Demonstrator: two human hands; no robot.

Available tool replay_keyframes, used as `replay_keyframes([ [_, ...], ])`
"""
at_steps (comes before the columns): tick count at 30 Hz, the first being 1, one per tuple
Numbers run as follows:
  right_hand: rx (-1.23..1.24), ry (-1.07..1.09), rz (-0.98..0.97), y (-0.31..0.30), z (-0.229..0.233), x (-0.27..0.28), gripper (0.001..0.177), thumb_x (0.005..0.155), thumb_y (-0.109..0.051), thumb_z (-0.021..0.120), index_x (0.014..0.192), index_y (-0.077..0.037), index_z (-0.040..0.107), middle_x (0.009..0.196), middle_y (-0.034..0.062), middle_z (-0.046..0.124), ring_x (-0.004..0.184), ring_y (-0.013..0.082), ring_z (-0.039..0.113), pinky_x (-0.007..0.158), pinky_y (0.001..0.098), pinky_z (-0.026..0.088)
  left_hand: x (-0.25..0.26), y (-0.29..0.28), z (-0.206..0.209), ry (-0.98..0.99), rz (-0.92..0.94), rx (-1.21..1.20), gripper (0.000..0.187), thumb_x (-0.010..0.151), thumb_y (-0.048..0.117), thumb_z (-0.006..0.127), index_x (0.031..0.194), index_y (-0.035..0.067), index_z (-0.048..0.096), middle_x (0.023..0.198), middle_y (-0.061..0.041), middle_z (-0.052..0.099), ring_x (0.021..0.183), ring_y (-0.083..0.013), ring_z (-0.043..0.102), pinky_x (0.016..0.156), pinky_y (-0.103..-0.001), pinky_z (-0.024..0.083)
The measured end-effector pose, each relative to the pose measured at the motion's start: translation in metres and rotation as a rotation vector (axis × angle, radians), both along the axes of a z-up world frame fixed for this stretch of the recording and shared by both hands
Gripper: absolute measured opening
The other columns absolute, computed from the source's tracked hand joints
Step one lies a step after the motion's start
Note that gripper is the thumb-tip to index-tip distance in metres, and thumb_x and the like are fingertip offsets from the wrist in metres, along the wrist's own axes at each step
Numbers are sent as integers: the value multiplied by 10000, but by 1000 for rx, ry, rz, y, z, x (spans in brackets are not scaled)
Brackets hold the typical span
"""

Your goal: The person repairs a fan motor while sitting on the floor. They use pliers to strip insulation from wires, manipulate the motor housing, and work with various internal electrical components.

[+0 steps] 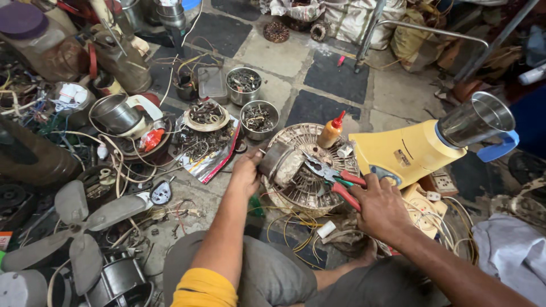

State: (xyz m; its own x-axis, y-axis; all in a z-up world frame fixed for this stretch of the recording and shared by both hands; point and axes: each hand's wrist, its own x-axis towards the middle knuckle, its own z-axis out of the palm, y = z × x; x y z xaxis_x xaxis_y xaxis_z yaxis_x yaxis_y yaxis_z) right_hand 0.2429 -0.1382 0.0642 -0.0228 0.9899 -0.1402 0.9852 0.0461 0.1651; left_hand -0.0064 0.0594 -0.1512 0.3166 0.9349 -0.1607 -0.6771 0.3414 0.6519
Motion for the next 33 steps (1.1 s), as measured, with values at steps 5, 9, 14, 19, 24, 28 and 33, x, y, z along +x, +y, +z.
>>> replay_keyframes([
  [5,23,5,18,1,-2,-1,540,732,-186,707,1268,-184,647,1176,169,541,1094,370,569,934,516,484,2,-7,9,-77,8,-79,368,1040,223,502,1317,31,650,1307,-131,699,1130,-228,681,1022,-384,519],
  [9,56,18,37,3,-3,-1,567,708,-180,717,1271,-176,650,1169,181,542,1084,381,569,931,520,483,5,-7,10,20,52,-150,411,1010,308,595,1276,-1,648,1266,-136,708,1092,-252,689,980,-414,534],
  [14,-7,-14,2,2,-1,-4,541,734,-186,710,1270,-189,644,1187,161,537,1095,364,567,945,508,485,1,1,-3,159,107,-137,437,983,341,682,1160,-58,706,1127,-158,749,976,-253,695,903,-402,541],
  [19,36,9,17,2,-2,-6,558,727,-216,731,1277,-188,643,1183,168,531,1090,371,564,944,504,483,2,9,-7,260,101,-170,334,990,298,635,1109,1,728,1049,-108,756,889,-212,681,822,-381,533],
  [24,29,8,39,2,-3,-9,571,728,-227,736,1291,-194,639,1177,162,530,1088,365,565,942,499,486,0,8,-6,310,183,-148,308,1003,258,622,1083,-15,743,1023,-109,763,857,-202,674,807,-361,531],
  [28,34,2,15,2,-4,-10,546,752,-233,729,1291,-210,643,1171,166,533,1070,374,568,935,504,486,1,9,-13,189,147,-210,277,981,262,620,1081,30,733,981,-69,750,832,-199,668,761,-364,534],
  [33,77,0,22,1,-6,-12,474,767,-241,723,1231,-193,634,1173,160,543,1077,373,574,933,508,485,6,6,-4,467,310,-156,493,1053,388,743,1102,-102,749,928,-135,560,822,-269,435,724,-436,350],
])
